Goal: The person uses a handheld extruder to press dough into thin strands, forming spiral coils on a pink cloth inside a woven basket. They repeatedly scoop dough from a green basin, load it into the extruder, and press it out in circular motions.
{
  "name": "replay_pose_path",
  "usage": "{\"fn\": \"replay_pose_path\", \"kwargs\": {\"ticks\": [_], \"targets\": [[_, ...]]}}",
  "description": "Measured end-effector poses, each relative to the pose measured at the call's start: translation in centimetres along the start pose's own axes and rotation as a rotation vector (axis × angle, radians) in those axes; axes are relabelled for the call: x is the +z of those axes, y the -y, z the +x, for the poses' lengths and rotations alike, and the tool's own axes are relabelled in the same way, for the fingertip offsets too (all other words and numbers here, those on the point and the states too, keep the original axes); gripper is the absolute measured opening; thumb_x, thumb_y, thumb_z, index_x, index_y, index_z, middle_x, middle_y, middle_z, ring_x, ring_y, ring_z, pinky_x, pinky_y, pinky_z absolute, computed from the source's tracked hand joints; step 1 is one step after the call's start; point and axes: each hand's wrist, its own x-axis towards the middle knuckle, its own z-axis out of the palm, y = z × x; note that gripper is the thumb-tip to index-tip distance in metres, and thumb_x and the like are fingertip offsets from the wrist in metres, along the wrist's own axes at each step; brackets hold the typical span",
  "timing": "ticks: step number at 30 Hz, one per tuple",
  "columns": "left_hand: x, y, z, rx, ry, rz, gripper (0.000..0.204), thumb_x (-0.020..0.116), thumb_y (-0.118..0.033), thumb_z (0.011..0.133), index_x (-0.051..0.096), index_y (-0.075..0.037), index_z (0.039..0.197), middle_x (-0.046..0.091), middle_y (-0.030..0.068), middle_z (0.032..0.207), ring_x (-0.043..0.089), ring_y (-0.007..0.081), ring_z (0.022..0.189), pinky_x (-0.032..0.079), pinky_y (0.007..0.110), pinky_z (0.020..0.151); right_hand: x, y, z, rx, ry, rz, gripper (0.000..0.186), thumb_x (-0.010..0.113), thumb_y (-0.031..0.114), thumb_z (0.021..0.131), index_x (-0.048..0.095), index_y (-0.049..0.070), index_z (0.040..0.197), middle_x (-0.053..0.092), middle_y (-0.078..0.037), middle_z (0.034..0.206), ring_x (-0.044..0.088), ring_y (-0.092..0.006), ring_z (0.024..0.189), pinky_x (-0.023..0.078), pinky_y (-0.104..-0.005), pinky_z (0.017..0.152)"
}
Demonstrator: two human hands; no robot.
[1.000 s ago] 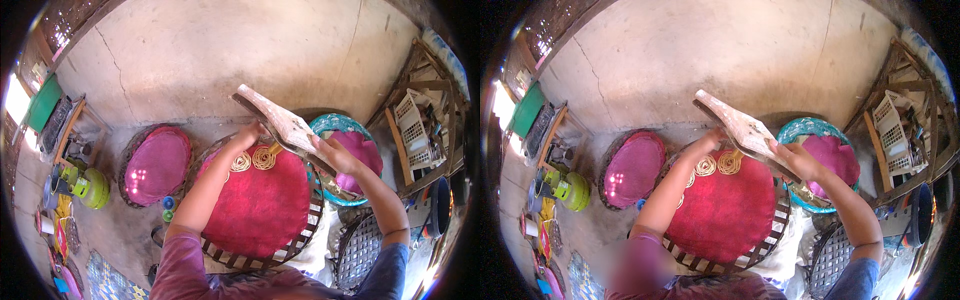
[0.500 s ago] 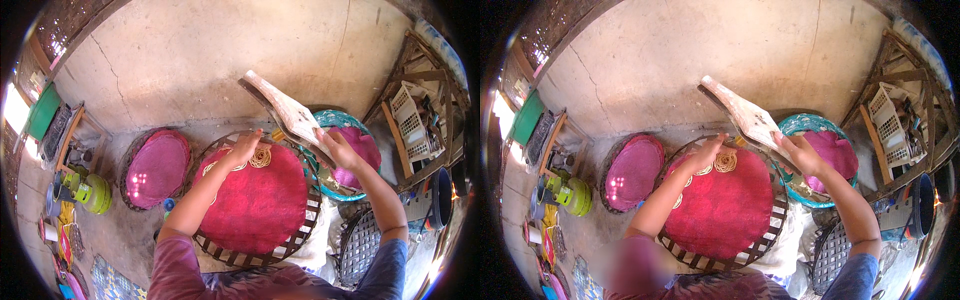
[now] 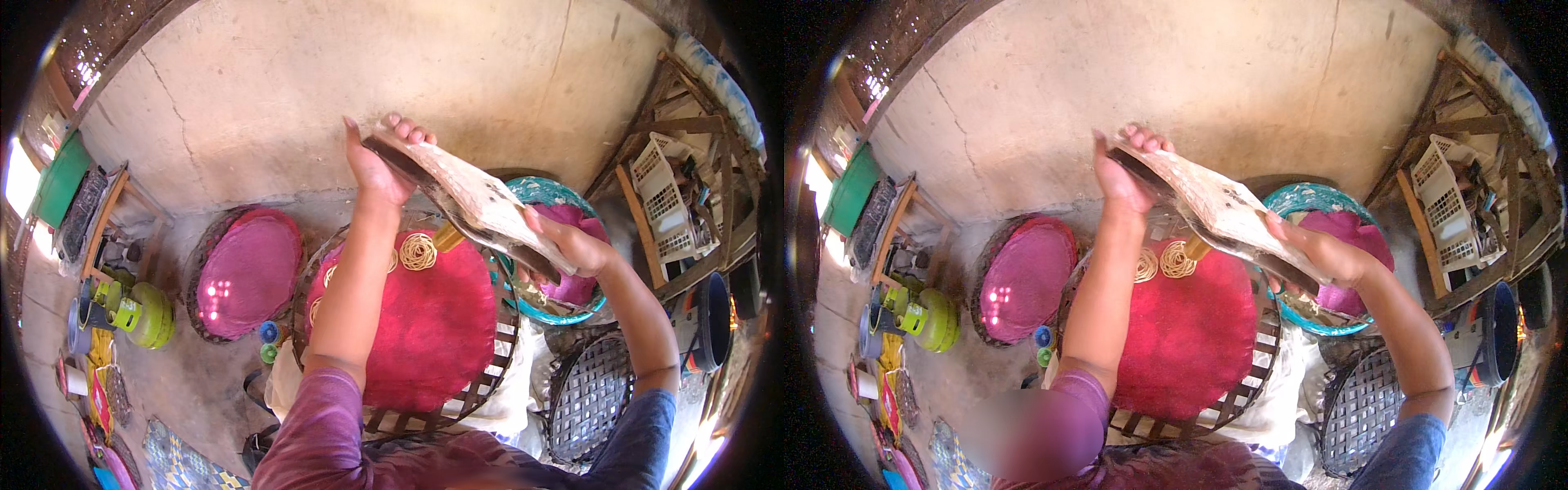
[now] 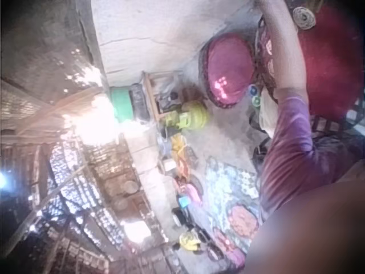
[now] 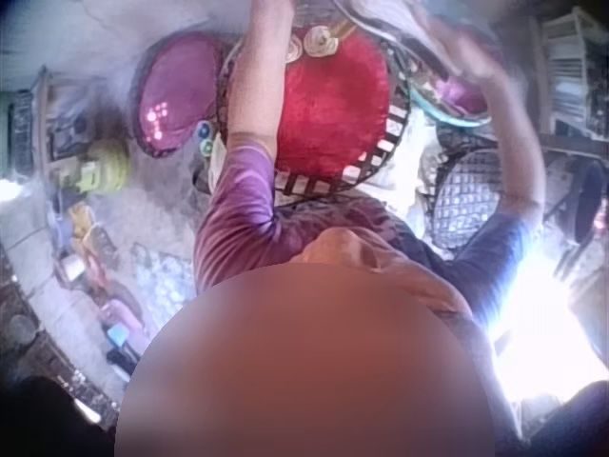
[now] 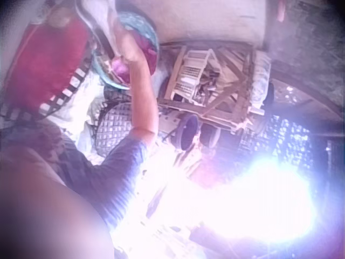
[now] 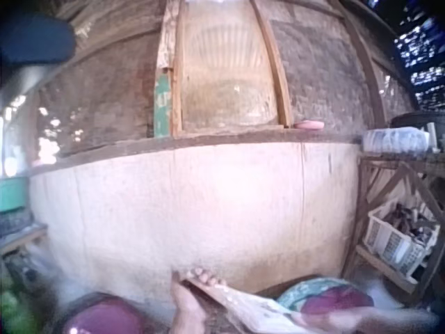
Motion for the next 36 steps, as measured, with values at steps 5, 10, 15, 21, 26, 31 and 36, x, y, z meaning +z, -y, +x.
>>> {"fn": "replay_pose_path", "kwargs": {"ticks": [5,10,15,21,26,31,36], "targets": [[-5.9,4.2,1.4,-0.092,-0.413,-0.197,0.057,0.017,-0.058,0.097,0.042,-0.011,0.078,0.041,0.0026,0.063,0.041,0.0193,0.058,0.041,0.038,0.065,-0.5,-0.5,2.2,0.29,-0.084,-0.201,0.082,0.018,0.073,0.093,0.062,0.003,0.094,0.058,-0.008,0.068,0.055,-0.0161,0.055,0.045,-0.0292,0.05],[-7.2,2.4,2.1,-0.018,-0.225,-0.172,0.051,0.016,-0.053,0.098,0.04,-0.014,0.076,0.039,0.0004,0.061,0.039,0.0169,0.056,0.04,0.036,0.063,0.2,-0.5,2.5,0.186,-0.151,-0.35,0.085,0.02,0.074,0.092,0.062,0.003,0.075,0.054,-0.007,0.059,0.053,-0.0159,0.049,0.043,-0.0308,0.046],[-4.1,2.8,1.0,-0.008,-0.271,-0.173,0.03,0.027,-0.031,0.093,0.042,-0.015,0.073,0.04,-0.0016,0.06,0.04,0.016,0.054,0.04,0.035,0.062,-0.1,1.2,1.1,0.155,-0.202,-0.447,0.081,0.022,0.071,0.094,0.06,0.003,0.071,0.051,-0.006,0.055,0.052,-0.0149,0.047,0.041,-0.0316,0.044],[-3.0,1.5,1.8,0.008,-0.19,-0.184,0.04,0.019,-0.041,0.095,0.039,-0.014,0.074,0.036,0.0009,0.058,0.036,0.0176,0.052,0.037,0.037,0.059,0.8,1.1,1.1,0.107,-0.289,-0.406,0.079,0.029,0.069,0.094,0.061,0.0,0.07,0.052,-0.006,0.054,0.052,-0.0166,0.045,0.041,-0.0308,0.043],[-4.5,2.5,0.3,-0.053,-0.283,-0.126,0.036,0.023,-0.039,0.093,0.039,-0.014,0.073,0.038,0.0012,0.058,0.037,0.0173,0.053,0.038,0.037,0.059,1.1,-0.8,0.2,0.095,-0.314,-0.419,0.079,0.032,0.068,0.094,0.064,-0.002,0.079,0.053,-0.004,0.056,0.054,-0.0135,0.05,0.041,-0.0292,0.044],[-5.4,5.5,0.5,-0.127,-0.297,-0.14,0.033,0.032,-0.033,0.091,0.047,-0.014,0.07,0.046,0.0022,0.059,0.045,0.0212,0.056,0.042,0.037,0.063,0.1,-2.4,-0.6,0.108,-0.373,-0.408,0.074,0.035,0.065,0.095,0.065,-0.002,0.091,0.053,-0.003,0.058,0.052,-0.0111,0.049,0.04,-0.0283,0.044],[-6.9,5.1,-1.4,-0.386,-0.276,0.883,0.054,0.023,-0.053,0.098,0.057,-0.013,0.11,0.06,0.004,0.09,0.054,0.0213,0.081,0.043,0.036,0.077,0.1,-3.9,-1.0,0.056,-0.391,-0.249,0.067,0.036,0.06,0.097,0.064,-0.001,0.095,0.052,-0.003,0.059,0.05,-0.0112,0.046,0.039,-0.0276,0.041]]}}
